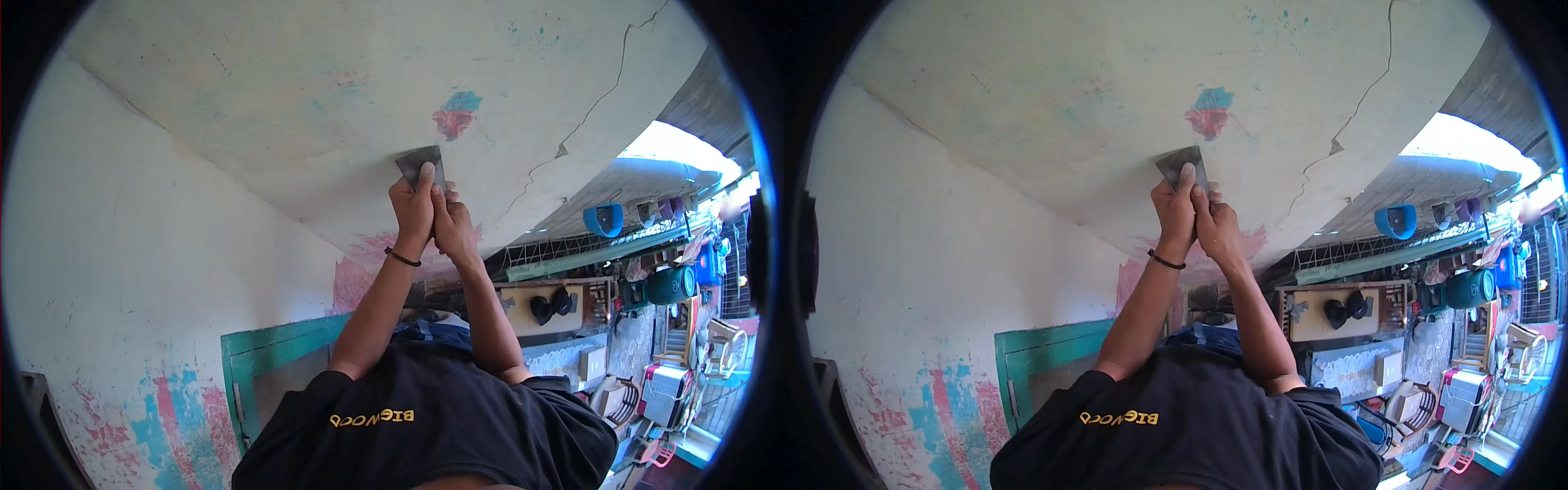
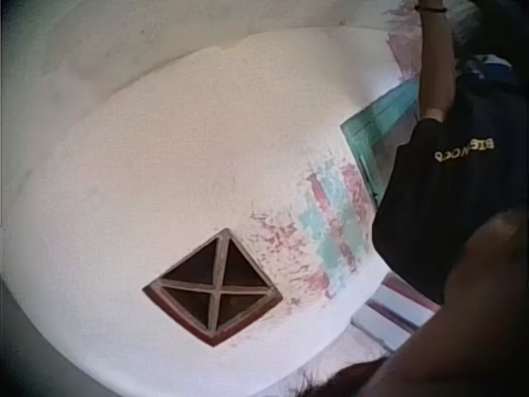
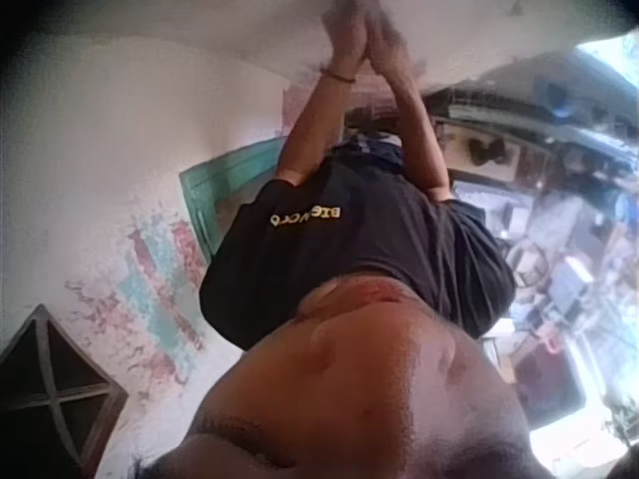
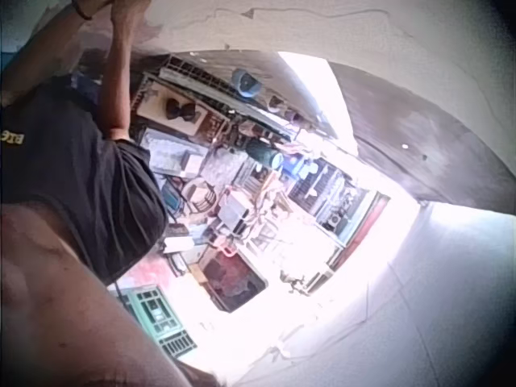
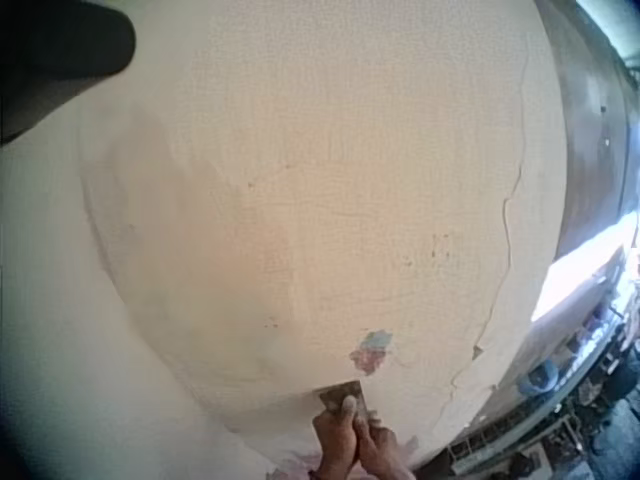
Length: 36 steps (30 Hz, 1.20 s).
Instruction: The person scrapes old pink paint from an interior wall using a metal scraper tool.
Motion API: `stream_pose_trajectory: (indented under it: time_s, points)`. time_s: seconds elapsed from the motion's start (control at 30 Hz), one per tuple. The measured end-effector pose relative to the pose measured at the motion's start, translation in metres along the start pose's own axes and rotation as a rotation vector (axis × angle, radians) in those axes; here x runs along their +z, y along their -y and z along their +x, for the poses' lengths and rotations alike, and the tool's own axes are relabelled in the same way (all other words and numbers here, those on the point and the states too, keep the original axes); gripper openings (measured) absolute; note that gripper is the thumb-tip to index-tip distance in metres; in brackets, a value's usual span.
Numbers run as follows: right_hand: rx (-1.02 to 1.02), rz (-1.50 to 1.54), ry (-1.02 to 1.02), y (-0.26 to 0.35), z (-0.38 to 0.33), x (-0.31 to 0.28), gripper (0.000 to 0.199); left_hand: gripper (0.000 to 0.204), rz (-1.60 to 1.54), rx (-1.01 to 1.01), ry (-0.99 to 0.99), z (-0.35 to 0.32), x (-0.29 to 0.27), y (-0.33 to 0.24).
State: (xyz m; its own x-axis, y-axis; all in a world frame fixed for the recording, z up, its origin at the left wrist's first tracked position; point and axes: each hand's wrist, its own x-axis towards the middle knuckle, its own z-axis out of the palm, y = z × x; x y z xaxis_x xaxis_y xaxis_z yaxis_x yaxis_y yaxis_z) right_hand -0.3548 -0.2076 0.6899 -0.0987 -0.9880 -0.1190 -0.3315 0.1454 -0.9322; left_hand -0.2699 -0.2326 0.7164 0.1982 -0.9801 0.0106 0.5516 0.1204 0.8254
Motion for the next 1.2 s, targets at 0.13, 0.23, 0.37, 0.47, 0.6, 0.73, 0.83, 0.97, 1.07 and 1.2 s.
stream_pose_trajectory:
  time_s: [0.13,0.23,0.37,0.47,0.6,0.73,0.83,0.97,1.07,1.2]
  points:
    - [0.074,0.004,0.015,-0.045,0.005,0.022,0.076,0.031,0.046,-0.102,-0.081,-0.009,-0.021,0.033]
    - [-0.018,-0.057,-0.038,-0.046,0.012,0.018,0.077,0.030,0.110,-0.022,-0.070,-0.004,-0.016,0.032]
    - [-0.034,0.065,0.044,-0.004,0.013,-0.002,0.079,0.029,0.028,0.043,-0.019,0.002,0.005,0.004]
    - [0.137,0.006,0.073,-0.056,0.003,0.014,0.080,0.030,0.018,-0.126,-0.113,-0.015,-0.020,0.041]
    - [0.230,0.055,0.158,-0.040,-0.007,0.005,0.081,0.033,-0.037,-0.112,-0.146,-0.018,-0.021,0.046]
    - [0.123,-0.002,0.052,-0.045,-0.007,0.010,0.081,0.033,0.031,-0.080,-0.141,-0.016,-0.028,0.053]
    - [0.116,-0.062,0.039,-0.057,-0.001,0.017,0.081,0.031,0.061,-0.089,-0.152,-0.016,-0.027,0.053]
    - [0.043,-0.034,0.009,-0.054,-0.003,0.019,0.080,0.033,0.034,-0.073,-0.122,-0.011,-0.033,0.056]
    - [0.013,-0.140,-0.019,-0.045,0.004,0.014,0.078,0.033,-0.010,-0.077,-0.064,-0.002,-0.037,0.061]
    - [-0.043,-0.065,-0.009,-0.005,0.009,-0.009,0.075,0.030,-0.031,-0.025,-0.046,0.006,-0.004,0.030]
